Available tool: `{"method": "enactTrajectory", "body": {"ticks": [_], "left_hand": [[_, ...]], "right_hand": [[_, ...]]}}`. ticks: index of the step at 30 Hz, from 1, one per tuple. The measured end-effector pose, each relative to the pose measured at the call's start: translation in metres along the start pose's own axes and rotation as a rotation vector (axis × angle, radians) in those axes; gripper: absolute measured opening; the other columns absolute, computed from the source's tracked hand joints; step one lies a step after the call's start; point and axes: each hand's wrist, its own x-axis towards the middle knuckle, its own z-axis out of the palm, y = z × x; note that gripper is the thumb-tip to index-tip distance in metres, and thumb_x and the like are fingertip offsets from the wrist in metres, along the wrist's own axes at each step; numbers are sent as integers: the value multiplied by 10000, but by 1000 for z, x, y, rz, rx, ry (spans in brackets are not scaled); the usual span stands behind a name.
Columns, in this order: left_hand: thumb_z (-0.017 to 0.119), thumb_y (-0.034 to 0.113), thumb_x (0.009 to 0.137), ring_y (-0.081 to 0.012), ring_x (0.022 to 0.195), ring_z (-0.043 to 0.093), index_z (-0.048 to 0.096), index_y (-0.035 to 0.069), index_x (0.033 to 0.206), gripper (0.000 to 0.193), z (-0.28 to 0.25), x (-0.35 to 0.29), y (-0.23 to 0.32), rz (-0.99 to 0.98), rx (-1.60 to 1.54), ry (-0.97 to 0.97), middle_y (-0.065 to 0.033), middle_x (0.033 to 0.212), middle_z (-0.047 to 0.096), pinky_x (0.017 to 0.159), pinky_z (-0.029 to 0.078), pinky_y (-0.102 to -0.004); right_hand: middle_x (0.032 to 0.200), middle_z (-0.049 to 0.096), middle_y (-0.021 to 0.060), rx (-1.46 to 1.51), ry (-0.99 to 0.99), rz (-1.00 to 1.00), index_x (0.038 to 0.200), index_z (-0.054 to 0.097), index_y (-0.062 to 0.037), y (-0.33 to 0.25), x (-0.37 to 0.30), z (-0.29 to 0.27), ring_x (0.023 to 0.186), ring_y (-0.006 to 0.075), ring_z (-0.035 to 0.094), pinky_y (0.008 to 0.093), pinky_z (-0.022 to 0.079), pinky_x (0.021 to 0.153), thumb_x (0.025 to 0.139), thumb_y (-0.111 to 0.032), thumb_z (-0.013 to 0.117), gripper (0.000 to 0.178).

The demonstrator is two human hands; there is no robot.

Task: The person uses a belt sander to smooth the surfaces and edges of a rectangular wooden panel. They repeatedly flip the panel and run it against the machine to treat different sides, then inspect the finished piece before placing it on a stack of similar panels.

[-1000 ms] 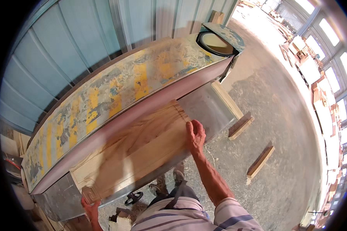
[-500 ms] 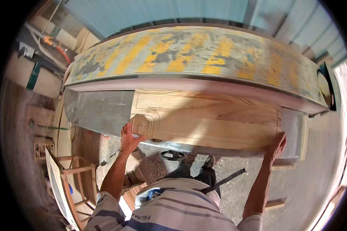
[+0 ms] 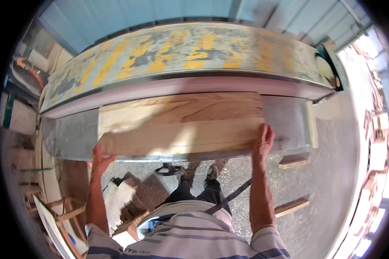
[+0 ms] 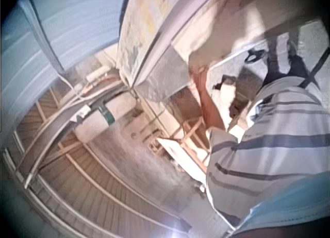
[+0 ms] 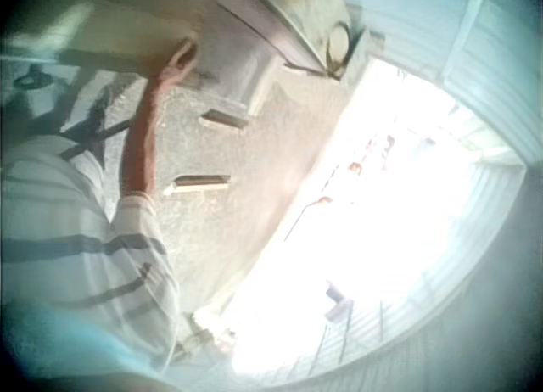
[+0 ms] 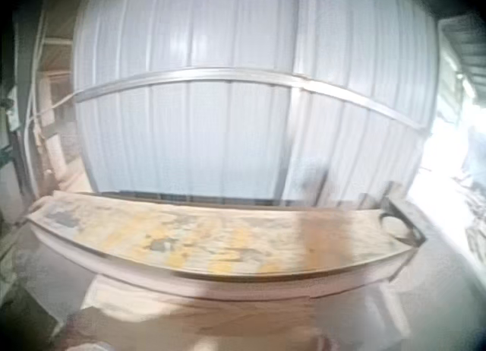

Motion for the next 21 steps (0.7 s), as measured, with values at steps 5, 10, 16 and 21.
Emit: {"method": "enactTrajectory", "body": {"ticks": [5, 10, 16, 21], "left_hand": [[709, 275, 753, -204, 886, 565, 454, 17, 1168, 551, -18, -41, -71, -158, -601, -60, -71, 944, 575, 843, 429, -336], [491, 505, 866, -79, 542, 423, 487, 110, 723, 420, -38, -46, -67, -648, -463, -158, 60, 553, 378, 563, 379, -312], [507, 591, 822, -219, 1143, 470, 292, 95, 1382, 778, 8, -32, -77, -560, -1102, 209, -102, 1341, 405, 901, 434, -351], [369, 592, 876, -291, 1174, 423, 312, 84, 1364, 707, -12, -17, -51, -644, -1462, 306, -112, 1347, 378, 968, 365, -420]], "right_hand": [[1098, 578, 106, -174, -40, 157, 1180, 488, 26, -24, -50, -23, 1009, 182, 536, 288, 411, 892, 860, -300, 622, 475], [1153, 569, 166, -601, -222, 132, 1249, 430, 42, -18, -54, -57, 1070, 230, 535, 331, 419, 905, 849, -320, 604, 567], [1133, 581, 114, -489, -177, 247, 1229, 459, 43, -35, -46, -42, 1046, 192, 520, 293, 402, 886, 870, -410, 547, 584], [1207, 545, 66, -170, -113, 330, 1262, 477, -3, -71, -35, -55, 1071, 155, 490, 280, 349, 909, 899, -516, 447, 630]]}}
